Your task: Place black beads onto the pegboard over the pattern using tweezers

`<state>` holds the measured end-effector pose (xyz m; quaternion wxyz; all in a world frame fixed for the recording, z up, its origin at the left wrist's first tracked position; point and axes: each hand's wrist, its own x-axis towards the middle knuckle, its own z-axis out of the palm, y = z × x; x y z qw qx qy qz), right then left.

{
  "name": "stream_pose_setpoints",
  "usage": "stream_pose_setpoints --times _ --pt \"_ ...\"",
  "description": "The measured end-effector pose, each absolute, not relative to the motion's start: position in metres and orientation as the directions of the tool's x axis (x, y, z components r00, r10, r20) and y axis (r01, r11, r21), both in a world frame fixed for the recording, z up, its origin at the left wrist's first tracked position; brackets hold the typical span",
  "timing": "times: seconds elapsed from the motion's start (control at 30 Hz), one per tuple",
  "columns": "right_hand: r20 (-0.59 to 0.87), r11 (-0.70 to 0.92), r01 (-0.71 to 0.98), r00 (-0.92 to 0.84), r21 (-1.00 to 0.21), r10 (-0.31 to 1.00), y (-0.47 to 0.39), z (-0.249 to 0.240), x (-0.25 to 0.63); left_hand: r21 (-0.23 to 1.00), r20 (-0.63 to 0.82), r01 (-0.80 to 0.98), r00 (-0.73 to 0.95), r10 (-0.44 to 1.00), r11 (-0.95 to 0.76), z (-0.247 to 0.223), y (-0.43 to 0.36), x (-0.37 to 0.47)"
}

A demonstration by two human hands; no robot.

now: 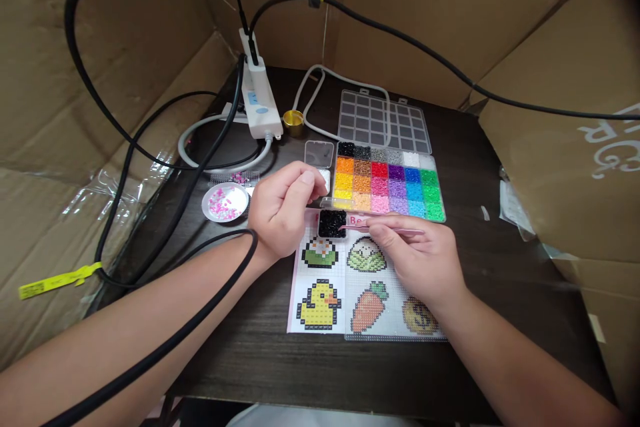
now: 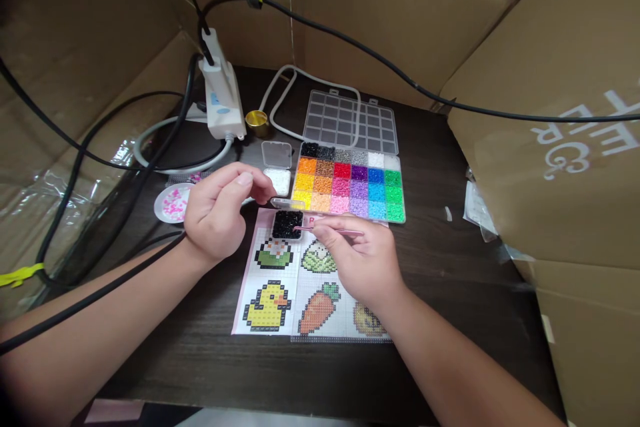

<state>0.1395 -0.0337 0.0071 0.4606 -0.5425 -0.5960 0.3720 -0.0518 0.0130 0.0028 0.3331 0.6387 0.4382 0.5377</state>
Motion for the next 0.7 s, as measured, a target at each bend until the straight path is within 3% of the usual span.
stream_pose_setpoints --times 0.3,0.53,0.7 --pt "0.157 0.131 0.32 0.056 -0.938 0.986 -0.037 0.013 0.146 0.9 0.39 0.195 0.043 0.92 -0.391 0.003 0.013 -0.052" --pt "0.268 0.144 0.403 0.272 -0.904 0.924 -0.048 0.021 0.175 0.899 0.399 0.18 0.045 0.916 -0.4 0.003 0.014 -0.053" --pt "0.241 0.114 0.449 0.237 -0.886 0.941 -0.058 0.014 0.19 0.901 0.394 0.183 0.034 0.919 -0.393 0.002 0.013 -0.053"
